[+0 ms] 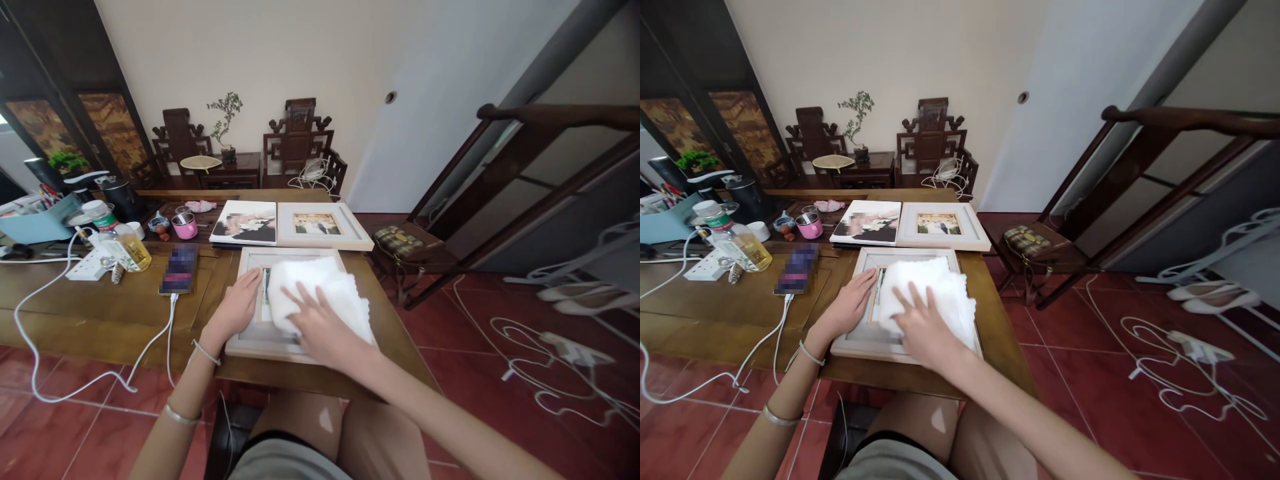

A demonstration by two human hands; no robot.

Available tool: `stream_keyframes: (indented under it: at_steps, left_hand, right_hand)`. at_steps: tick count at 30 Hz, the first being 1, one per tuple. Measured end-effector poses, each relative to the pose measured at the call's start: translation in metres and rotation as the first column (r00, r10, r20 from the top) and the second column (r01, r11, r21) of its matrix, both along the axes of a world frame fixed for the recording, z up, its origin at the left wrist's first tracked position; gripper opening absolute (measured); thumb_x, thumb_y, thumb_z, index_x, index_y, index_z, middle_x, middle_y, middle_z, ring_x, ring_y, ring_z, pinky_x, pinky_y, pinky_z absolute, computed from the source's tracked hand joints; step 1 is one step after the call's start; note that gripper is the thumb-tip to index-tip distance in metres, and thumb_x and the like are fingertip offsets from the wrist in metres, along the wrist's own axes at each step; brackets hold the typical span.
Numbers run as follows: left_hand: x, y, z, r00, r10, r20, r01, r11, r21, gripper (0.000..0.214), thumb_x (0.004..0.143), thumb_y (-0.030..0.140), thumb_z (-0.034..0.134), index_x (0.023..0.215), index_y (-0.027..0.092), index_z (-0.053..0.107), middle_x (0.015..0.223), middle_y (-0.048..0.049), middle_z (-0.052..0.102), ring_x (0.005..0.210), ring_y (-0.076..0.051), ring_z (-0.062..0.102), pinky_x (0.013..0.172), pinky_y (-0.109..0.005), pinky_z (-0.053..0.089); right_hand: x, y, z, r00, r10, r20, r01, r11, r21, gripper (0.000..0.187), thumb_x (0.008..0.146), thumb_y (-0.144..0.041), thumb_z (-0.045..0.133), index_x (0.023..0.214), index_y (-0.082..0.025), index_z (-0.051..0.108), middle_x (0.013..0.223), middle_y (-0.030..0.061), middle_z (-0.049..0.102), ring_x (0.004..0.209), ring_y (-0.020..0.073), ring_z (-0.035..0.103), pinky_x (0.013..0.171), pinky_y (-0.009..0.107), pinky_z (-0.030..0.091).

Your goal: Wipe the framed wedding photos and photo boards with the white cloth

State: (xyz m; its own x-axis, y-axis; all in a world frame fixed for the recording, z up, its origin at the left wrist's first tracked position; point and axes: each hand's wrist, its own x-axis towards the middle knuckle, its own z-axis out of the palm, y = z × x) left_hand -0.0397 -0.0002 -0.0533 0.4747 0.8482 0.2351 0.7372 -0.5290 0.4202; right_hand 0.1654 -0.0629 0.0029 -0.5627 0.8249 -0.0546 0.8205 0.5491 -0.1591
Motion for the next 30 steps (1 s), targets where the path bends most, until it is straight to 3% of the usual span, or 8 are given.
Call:
stream_keyframes:
  at_steps: [4, 7, 11, 15, 18, 21, 25, 30]
  left_hand:
    - [-0.001, 0.001, -0.001, 1.0, -0.001, 0.015, 0.001, 1.0, 0.01, 0.046, 0.096, 0.018, 0.03, 0.141, 0.016, 0.04, 0.149, -0.0124, 0.037, 0.139, -0.024, 0.031, 0.113, -0.052, 0.029]
    - [-0.001, 0.002, -0.001, 1.0, 0.005, 0.011, -0.005, 1.0, 0.001, 0.047, 0.095, 0.018, 0.029, 0.141, 0.015, 0.04, 0.148, -0.0131, 0.037, 0.139, -0.025, 0.031, 0.113, -0.053, 0.029]
    - [-0.001, 0.001, -0.001, 1.0, 0.007, 0.026, -0.007, 1.0, 0.017, 0.048, 0.095, 0.017, 0.03, 0.141, 0.015, 0.039, 0.148, -0.0137, 0.038, 0.138, -0.025, 0.032, 0.113, -0.052, 0.029]
    - [0.0, 0.0, -0.002, 1.0, 0.019, 0.025, -0.02, 1.0, 0.015, 0.048, 0.094, 0.016, 0.03, 0.142, 0.016, 0.037, 0.149, -0.0129, 0.036, 0.139, -0.024, 0.031, 0.113, -0.051, 0.029]
    - [0.0, 0.0, -0.002, 1.0, 0.011, 0.009, -0.011, 1.0, 0.008, 0.048, 0.095, 0.017, 0.03, 0.142, 0.015, 0.037, 0.149, -0.0131, 0.036, 0.139, -0.024, 0.031, 0.113, -0.051, 0.029]
    - [0.001, -0.002, 0.001, 0.999, 0.022, 0.039, -0.022, 1.0, -0.011, 0.046, 0.098, 0.024, 0.028, 0.142, 0.016, 0.038, 0.148, -0.0127, 0.037, 0.139, -0.024, 0.032, 0.113, -0.051, 0.03]
    - [0.001, -0.007, 0.01, 0.974, 0.003, 0.226, -0.006, 1.0, 0.012, 0.046, 0.1, 0.033, 0.025, 0.142, 0.017, 0.038, 0.151, -0.0096, 0.034, 0.14, -0.02, 0.031, 0.116, -0.043, 0.026]
    - [0.001, -0.009, 0.017, 0.942, 0.009, 0.336, -0.014, 1.0, 0.014, 0.049, 0.1, 0.037, 0.024, 0.142, 0.015, 0.037, 0.149, -0.0086, 0.037, 0.139, -0.018, 0.032, 0.117, -0.038, 0.025]
  right_hand:
    - [-0.002, 0.053, -0.009, 0.998, -0.051, 0.046, 0.044, 0.988, 0.149, 0.048, 0.072, 0.0, 0.048, 0.115, -0.012, 0.066, 0.155, 0.0132, 0.022, 0.142, 0.0416, 0.009, 0.108, 0.069, 0.013]
    - [-0.009, 0.061, -0.006, 0.997, 0.007, 0.076, -0.017, 0.991, 0.135, 0.049, 0.073, 0.003, 0.044, 0.114, -0.011, 0.067, 0.155, 0.0117, 0.023, 0.141, 0.0431, 0.009, 0.107, 0.071, 0.016]
    - [-0.018, 0.02, 0.011, 0.989, 0.091, 0.113, -0.083, 0.994, -0.066, 0.049, 0.07, 0.004, 0.047, 0.112, -0.011, 0.067, 0.153, 0.0122, 0.027, 0.14, 0.0442, 0.015, 0.106, 0.071, 0.02]
    - [-0.012, -0.033, 0.032, 0.988, 0.152, 0.038, -0.14, 0.964, -0.225, 0.044, 0.071, 0.0, 0.048, 0.107, -0.013, 0.07, 0.151, 0.0121, 0.031, 0.14, 0.0426, 0.018, 0.107, 0.068, 0.023]
    - [-0.002, -0.046, 0.035, 0.985, 0.159, -0.06, -0.169, 0.95, -0.264, 0.044, 0.072, -0.002, 0.045, 0.106, -0.015, 0.069, 0.15, 0.009, 0.035, 0.14, 0.0385, 0.022, 0.108, 0.064, 0.026]
    - [-0.003, -0.03, 0.023, 0.996, 0.075, -0.058, -0.084, 0.98, -0.181, 0.046, 0.072, -0.001, 0.043, 0.11, -0.014, 0.067, 0.15, 0.01, 0.035, 0.14, 0.0378, 0.022, 0.109, 0.064, 0.023]
    - [-0.026, 0.002, 0.0, 0.998, -0.058, 0.024, 0.058, 0.998, -0.007, 0.045, 0.072, -0.001, 0.046, 0.111, -0.011, 0.067, 0.153, 0.0139, 0.026, 0.14, 0.0446, 0.015, 0.106, 0.07, 0.017]
    - [-0.048, 0.005, -0.007, 0.997, 0.08, -0.021, -0.078, 0.995, 0.066, 0.037, 0.079, -0.007, 0.044, 0.104, -0.012, 0.07, 0.154, 0.0116, 0.024, 0.14, 0.0462, 0.013, 0.107, 0.071, 0.017]
